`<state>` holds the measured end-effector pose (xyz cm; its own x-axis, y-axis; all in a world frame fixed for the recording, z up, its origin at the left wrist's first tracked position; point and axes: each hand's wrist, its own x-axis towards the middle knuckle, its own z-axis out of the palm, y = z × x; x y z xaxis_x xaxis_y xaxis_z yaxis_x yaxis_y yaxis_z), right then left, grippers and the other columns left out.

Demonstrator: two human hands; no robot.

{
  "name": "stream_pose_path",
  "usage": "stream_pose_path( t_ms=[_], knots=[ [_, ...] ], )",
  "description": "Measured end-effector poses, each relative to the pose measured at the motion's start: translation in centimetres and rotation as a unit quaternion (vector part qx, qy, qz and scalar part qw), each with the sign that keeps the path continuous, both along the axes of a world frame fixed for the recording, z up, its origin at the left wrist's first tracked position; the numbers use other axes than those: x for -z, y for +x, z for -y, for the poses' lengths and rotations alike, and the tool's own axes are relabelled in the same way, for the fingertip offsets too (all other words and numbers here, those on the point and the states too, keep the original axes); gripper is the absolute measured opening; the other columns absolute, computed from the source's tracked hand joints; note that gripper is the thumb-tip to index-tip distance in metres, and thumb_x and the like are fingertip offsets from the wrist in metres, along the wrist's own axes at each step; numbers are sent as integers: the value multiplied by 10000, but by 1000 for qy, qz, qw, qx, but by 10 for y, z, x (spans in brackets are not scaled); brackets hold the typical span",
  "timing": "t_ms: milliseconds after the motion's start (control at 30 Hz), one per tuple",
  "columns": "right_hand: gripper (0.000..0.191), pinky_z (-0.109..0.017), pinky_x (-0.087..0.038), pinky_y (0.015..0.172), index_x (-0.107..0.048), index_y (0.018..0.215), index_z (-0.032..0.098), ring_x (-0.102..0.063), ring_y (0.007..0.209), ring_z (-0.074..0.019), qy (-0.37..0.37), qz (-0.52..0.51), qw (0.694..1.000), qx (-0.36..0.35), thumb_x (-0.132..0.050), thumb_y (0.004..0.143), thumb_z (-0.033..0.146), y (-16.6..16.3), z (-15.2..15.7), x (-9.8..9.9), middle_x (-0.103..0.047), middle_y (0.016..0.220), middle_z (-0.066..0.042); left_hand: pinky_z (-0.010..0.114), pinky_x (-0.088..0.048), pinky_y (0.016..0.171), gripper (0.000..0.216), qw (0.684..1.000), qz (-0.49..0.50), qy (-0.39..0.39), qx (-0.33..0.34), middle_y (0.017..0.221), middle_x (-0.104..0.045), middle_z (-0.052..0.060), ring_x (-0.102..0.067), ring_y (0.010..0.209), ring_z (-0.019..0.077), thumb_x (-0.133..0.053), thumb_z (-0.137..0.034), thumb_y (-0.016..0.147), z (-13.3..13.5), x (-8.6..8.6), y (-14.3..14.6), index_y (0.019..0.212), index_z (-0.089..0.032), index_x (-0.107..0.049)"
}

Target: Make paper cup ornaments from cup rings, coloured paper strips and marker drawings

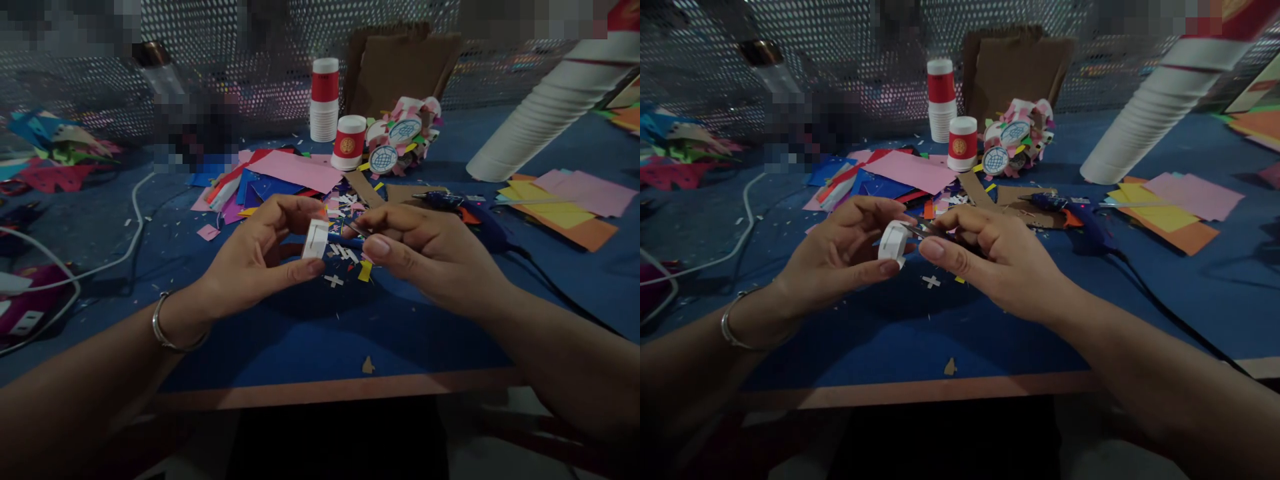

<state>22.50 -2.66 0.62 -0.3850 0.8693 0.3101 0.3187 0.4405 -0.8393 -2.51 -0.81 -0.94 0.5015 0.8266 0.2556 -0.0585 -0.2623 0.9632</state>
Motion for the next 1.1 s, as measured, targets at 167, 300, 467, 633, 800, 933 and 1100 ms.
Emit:
stream_pose_path(
  t_ms=[167, 300, 467, 633, 800, 933, 1100],
  knots=[
    [446, -285, -416, 635, -728, 904, 212, -560, 691, -142, -31, 56, 996, -59, -704, 981, 650, -1, -1, -3, -649, 767, 4, 328, -603, 1028, 512, 995, -24, 55, -75, 1312, -691, 79, -663, 1215, 228, -919, -225, 805, 7, 2, 1, 1254, -231, -674],
    [458, -288, -373, 609, -682, 861, 201, -519, 649, -127, -37, 85, 993, -77, -682, 998, 638, 0, -3, -1, -594, 722, 23, 358, -596, 1069, 497, 988, -55, 110, -98, 1373, -655, 90, -634, 1267, 240, -872, -242, 862, 10, 6, 1, 1313, -245, -664],
    [510, -292, -323, 579, -639, 807, 199, -467, 614, -122, -34, 110, 990, -80, -653, 1001, 672, 0, -2, 1, -522, 672, 35, 388, -611, 1070, 539, 976, -72, 186, -89, 1387, -614, 88, -613, 1315, 269, -865, -211, 856, 7, 12, -1, 1353, -270, -663],
    [538, -287, -303, 567, -615, 761, 197, -430, 586, -108, -36, 110, 989, -91, -610, 1030, 662, -1, -1, 0, -490, 639, 46, 382, -626, 1051, 533, 968, -79, 221, -91, 1384, -613, 81, -613, 1346, 274, -863, -210, 862, 7, 12, 0, 1351, -281, -663],
    [526, -287, -301, 563, -609, 742, 196, -413, 573, -100, -31, 105, 990, -93, -626, 1034, 633, -1, -2, -1, -477, 622, 52, 450, -608, 1115, 503, 972, -99, 188, -101, 1435, -628, 100, -592, 1400, 305, -859, -233, 871, 12, 7, 1, 1340, -290, -686],
    [519, -282, -288, 545, -609, 738, 201, -385, 556, -96, -30, 104, 990, -93, -634, 1030, 629, -1, -2, 1, -459, 609, 60, 461, -598, 1132, 510, 974, -97, 178, -102, 1437, -644, 93, -594, 1404, 308, -875, -235, 854, 12, 7, 1, 1331, -300, -705],
    [536, -281, -289, 545, -599, 716, 198, -398, 548, -92, -14, 118, 989, -83, -630, 1032, 630, 0, -2, 1, -460, 592, 60, 466, -604, 1115, 523, 969, -112, 196, -105, 1443, -657, 94, -605, 1391, 311, -868, -253, 865, 11, 8, 0, 1356, -303, -696]
  ],
)
